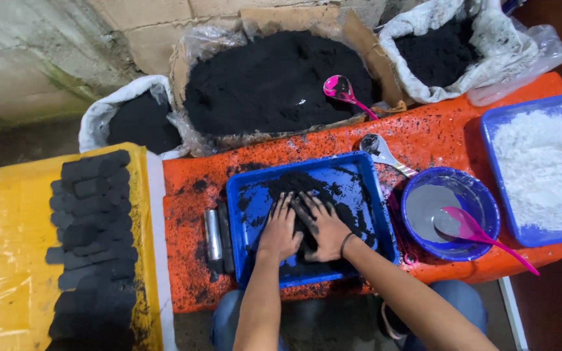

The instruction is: Kneading a black mixture, likely charcoal paste, in a blue tray using both hands to ensure a consistent texture.

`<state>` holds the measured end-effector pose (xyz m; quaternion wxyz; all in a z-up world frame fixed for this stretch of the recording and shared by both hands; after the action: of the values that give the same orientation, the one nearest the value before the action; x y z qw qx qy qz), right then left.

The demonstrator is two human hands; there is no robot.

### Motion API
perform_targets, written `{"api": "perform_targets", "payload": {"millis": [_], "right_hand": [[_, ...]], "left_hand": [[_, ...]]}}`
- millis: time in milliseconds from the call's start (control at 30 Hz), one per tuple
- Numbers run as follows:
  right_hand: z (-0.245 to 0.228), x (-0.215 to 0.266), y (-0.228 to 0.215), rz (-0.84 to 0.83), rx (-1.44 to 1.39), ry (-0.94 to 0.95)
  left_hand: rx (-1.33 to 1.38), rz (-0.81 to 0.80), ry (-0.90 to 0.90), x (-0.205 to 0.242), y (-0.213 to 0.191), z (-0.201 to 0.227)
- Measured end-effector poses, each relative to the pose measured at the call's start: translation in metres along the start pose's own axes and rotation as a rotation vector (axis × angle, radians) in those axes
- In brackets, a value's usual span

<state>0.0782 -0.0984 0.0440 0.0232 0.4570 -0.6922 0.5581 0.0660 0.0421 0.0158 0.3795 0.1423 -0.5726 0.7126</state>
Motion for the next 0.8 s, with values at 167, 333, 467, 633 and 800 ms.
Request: {"api": "perform_targets", "payload": {"millis": [167, 333, 467, 633, 800], "right_hand": [[0.004, -0.022, 0.011, 0.076, 0.14, 0.019], [0.025, -0.076, 0.068, 0.326, 0.278, 0.024], [0.05, -0.125, 0.089, 0.45, 0.338, 0.063], [0.048, -0.103, 0.072, 0.385, 0.33, 0.063], [-0.006, 0.011, 0.009, 0.223, 0.14, 0.099]], "left_hand": [[0.554, 0.321, 0.131, -0.007, 0.016, -0.011], [0.63, 0.415, 0.175, 0.005, -0.004, 0.006], [0.735, 0.499, 0.15, -0.004, 0.003, 0.0], [0.564, 0.641, 0.12, -0.016, 0.015, -0.012], [0.341, 0.748, -0.039, -0.012, 0.006, -0.008]]}}
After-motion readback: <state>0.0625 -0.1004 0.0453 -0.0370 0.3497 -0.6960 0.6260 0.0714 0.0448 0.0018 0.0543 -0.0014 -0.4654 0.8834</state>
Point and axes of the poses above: each hand's wrist, its own x-axis away from the middle knuckle, its own y-axis out of the palm, z = x × y, the point moved 1 cm from there along -x, towards the middle knuckle, and after that the axes turned 13 degrees about -z, right-handed, at the moved point
